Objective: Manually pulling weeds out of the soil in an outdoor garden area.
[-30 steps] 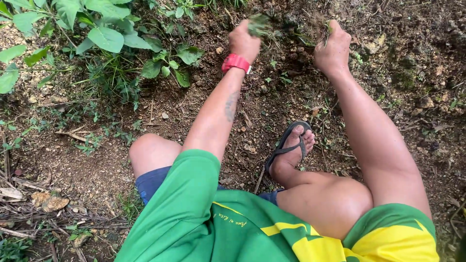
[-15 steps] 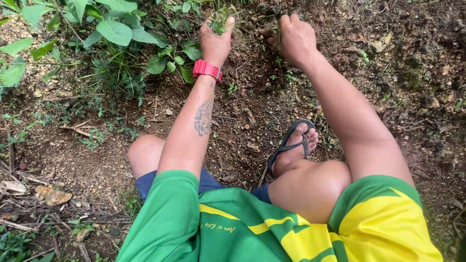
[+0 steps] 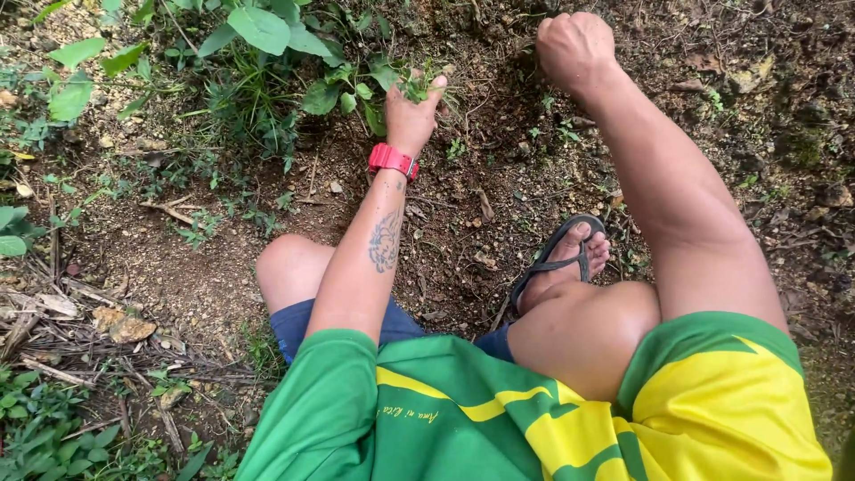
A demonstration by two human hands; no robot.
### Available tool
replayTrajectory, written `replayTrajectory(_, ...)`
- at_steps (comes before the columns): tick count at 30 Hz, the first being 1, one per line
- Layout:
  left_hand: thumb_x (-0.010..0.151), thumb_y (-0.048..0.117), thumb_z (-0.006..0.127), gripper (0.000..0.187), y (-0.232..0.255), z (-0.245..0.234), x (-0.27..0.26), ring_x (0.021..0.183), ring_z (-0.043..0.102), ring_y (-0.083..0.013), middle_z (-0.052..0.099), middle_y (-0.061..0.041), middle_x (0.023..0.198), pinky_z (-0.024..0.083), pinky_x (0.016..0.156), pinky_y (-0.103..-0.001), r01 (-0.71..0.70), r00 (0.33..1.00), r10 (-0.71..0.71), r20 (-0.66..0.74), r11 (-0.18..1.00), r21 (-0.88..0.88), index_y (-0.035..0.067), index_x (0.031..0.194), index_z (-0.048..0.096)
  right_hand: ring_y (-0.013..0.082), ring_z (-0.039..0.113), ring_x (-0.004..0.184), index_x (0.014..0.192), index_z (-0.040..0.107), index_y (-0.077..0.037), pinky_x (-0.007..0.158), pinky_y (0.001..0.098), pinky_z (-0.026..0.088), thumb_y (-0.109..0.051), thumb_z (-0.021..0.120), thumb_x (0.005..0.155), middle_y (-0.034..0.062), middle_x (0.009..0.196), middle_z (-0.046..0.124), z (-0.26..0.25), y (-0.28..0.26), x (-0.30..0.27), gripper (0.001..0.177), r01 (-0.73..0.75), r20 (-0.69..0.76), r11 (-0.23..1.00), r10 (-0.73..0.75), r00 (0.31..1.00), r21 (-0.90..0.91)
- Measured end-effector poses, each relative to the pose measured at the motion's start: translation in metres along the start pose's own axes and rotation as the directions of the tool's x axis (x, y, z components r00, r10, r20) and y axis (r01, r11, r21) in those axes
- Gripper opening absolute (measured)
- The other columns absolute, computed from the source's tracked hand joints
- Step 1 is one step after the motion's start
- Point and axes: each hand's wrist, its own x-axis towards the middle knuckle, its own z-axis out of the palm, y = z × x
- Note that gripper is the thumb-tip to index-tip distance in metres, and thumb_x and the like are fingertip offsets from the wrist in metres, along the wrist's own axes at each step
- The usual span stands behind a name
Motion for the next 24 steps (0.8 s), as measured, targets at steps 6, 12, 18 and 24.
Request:
replayTrajectory(6, 0.088, 0.044, 0.082, 0.07, -0.063, 0.016, 0.028, 0.067, 0.071, -0.0193, 0.073, -0.012, 0.094, 0.062, 0.07, -0.034, -0.004, 0.999, 0.005, -0.036, 1.0, 0.02, -0.005, 0.127, 0.05, 0.0251, 0.065, 0.054, 0.078, 0.066, 0.0, 0.051, 0.0415, 0.056, 0.003, 0.049, 0.096, 0.0168, 0.064, 0.065, -0.007, 0.013, -0.012, 0.025, 0.024, -0.123, 0.985, -0.003, 0.992, 0.168)
replayTrajectory(12, 0.087, 0.038, 0.083, 0.065, -0.026, -0.011, 0.002, 0.054, 0.065, -0.0118, 0.071, -0.008, 0.085, 0.056, 0.051, -0.026, -0.059, 0.998, 0.057, -0.026, 0.991, -0.121, -0.002, 0.128, 0.053, 0.0339, 0.067, 0.062, 0.078, 0.068, -0.001, 0.06, 0.0476, 0.056, 0.003, 0.052, 0.086, 0.0226, 0.07, 0.066, -0.015, 0.019, -0.021, 0.019, 0.085, -0.194, 0.96, -0.033, 0.98, 0.265)
replayTrajectory(18, 0.086, 0.034, 0.082, 0.058, -0.049, -0.036, 0.01, 0.052, 0.059, -0.0121, 0.068, -0.004, 0.081, 0.051, 0.047, -0.028, 0.057, 0.996, -0.066, -0.054, 0.986, -0.159, 0.001, 0.126, 0.057, 0.035, 0.069, 0.067, 0.074, 0.069, 0.0, 0.065, 0.0485, 0.056, 0.005, 0.053, 0.076, 0.0244, 0.073, 0.067, -0.008, 0.02, -0.027, 0.016, 0.05, -0.205, 0.937, 0.023, 0.979, 0.346)
replayTrajectory(24, 0.089, 0.038, 0.079, 0.046, -0.051, -0.045, 0.016, 0.073, 0.065, -0.017, 0.07, -0.005, 0.089, 0.056, 0.069, -0.037, 0.104, 0.992, -0.104, -0.065, 0.995, -0.002, 0.003, 0.117, 0.067, 0.0355, 0.068, 0.068, 0.098, 0.075, -0.002, 0.062, 0.0462, 0.056, 0.011, 0.053, 0.074, 0.0233, 0.083, 0.07, -0.101, 0.011, -0.075, 0.035, 0.111, -0.337, 0.873, 0.064, 0.939, 0.475)
